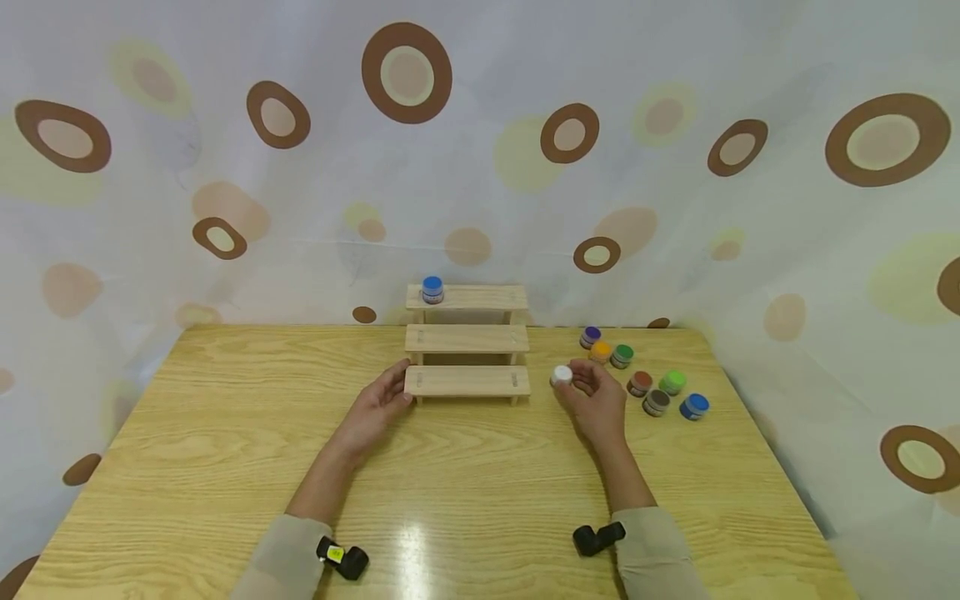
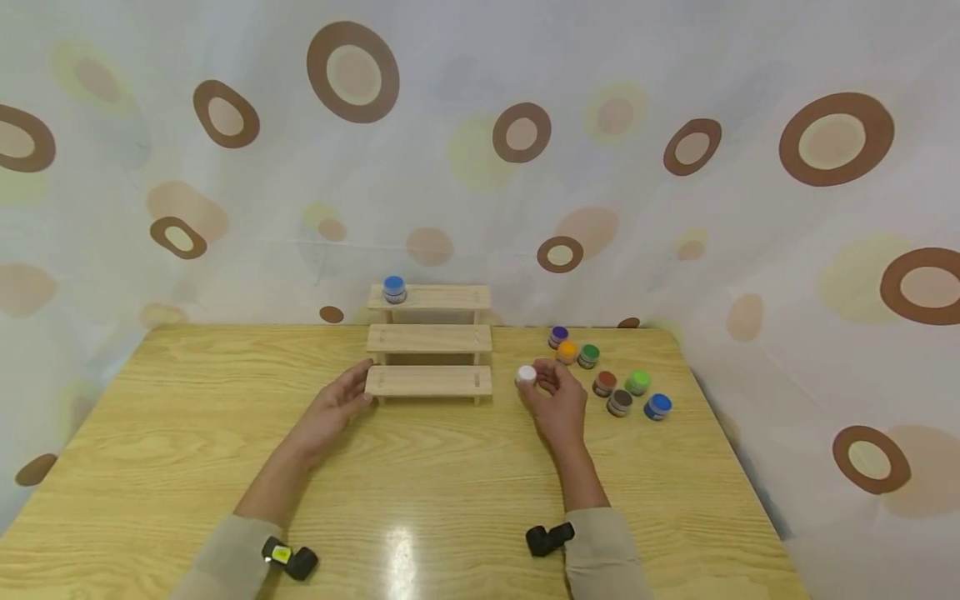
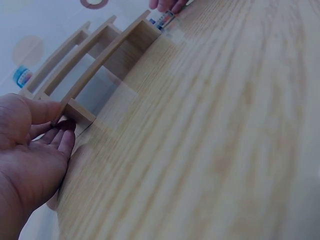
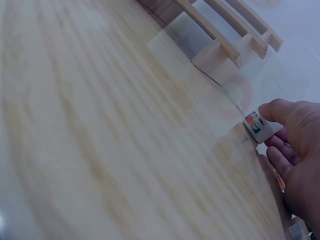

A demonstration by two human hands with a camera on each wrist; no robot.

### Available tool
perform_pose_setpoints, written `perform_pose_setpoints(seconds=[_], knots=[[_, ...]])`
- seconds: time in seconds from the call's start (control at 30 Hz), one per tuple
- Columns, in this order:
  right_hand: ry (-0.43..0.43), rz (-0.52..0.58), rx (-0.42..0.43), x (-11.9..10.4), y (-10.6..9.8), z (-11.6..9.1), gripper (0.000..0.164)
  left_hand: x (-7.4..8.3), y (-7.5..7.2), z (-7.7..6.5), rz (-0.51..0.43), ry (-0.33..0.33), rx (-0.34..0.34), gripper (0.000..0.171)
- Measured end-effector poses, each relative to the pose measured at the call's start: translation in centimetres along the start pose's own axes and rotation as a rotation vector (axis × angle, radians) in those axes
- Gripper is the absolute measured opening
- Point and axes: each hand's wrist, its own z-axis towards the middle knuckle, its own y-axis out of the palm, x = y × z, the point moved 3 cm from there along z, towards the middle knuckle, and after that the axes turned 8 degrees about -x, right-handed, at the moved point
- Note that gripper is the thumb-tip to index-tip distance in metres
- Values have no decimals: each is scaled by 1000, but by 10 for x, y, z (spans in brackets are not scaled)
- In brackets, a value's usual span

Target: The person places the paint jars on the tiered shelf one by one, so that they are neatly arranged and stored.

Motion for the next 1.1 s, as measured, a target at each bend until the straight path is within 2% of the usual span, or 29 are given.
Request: perform_pose_setpoints(seconds=[0.3, 0.63, 1.1], knots=[[2, 11, -17, -16, 4, -3, 42, -3, -1, 0, -5, -4, 8, 65], [-8, 48, -12, -13, 7, 1, 37, -2, 0, 0, -12, 17, -7, 65], [-90, 23, -18, -46, 13, 9, 37, 1, 0, -2, 4, 11, 4, 65]])
